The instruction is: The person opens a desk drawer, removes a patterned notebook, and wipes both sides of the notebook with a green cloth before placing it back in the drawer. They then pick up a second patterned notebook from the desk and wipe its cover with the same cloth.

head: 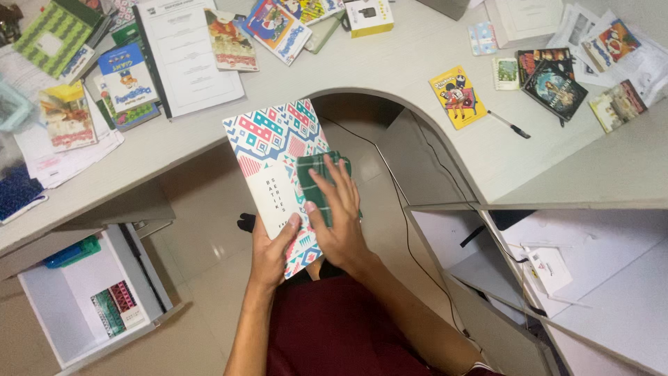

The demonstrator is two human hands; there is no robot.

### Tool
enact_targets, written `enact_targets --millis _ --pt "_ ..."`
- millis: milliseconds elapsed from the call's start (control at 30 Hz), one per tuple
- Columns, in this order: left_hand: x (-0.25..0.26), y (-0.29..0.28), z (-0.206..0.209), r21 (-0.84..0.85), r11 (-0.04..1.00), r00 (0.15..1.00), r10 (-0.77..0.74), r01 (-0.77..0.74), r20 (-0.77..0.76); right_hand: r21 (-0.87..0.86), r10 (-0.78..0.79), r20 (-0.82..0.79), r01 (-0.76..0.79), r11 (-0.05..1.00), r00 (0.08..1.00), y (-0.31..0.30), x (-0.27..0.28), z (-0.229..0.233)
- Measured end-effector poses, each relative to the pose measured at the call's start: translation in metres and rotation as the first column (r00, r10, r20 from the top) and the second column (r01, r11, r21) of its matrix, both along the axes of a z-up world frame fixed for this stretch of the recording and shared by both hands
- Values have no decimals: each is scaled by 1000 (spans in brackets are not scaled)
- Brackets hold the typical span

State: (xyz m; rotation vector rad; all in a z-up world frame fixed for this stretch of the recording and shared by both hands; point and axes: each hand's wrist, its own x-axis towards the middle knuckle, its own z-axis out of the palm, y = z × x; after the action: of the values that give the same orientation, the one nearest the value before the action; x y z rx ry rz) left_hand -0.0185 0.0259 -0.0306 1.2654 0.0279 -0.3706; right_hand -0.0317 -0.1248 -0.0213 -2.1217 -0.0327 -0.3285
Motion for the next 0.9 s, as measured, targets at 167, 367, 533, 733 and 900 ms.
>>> enact_targets --millis 167,367,533,733,900 --pt "-2 25 8 -69 996 992 42 -51 -122 656 149 -179 6 755 973 -23 19 -21" --pt "19 50 22 121 988 951 126 -95 -283 921 321 -327 223 321 889 -37 45 -14" --pt "50 66 13 221 968 976 155 -120 -151 581 115 -380 140 802 918 -14 83 1" --pt "76 87 -15 288 943 976 202 -170 -85 403 14 -283 105 909 959 30 128 8" --pt "94 110 -19 229 948 970 238 -220 -56 288 -55 -535 243 926 843 61 164 10"
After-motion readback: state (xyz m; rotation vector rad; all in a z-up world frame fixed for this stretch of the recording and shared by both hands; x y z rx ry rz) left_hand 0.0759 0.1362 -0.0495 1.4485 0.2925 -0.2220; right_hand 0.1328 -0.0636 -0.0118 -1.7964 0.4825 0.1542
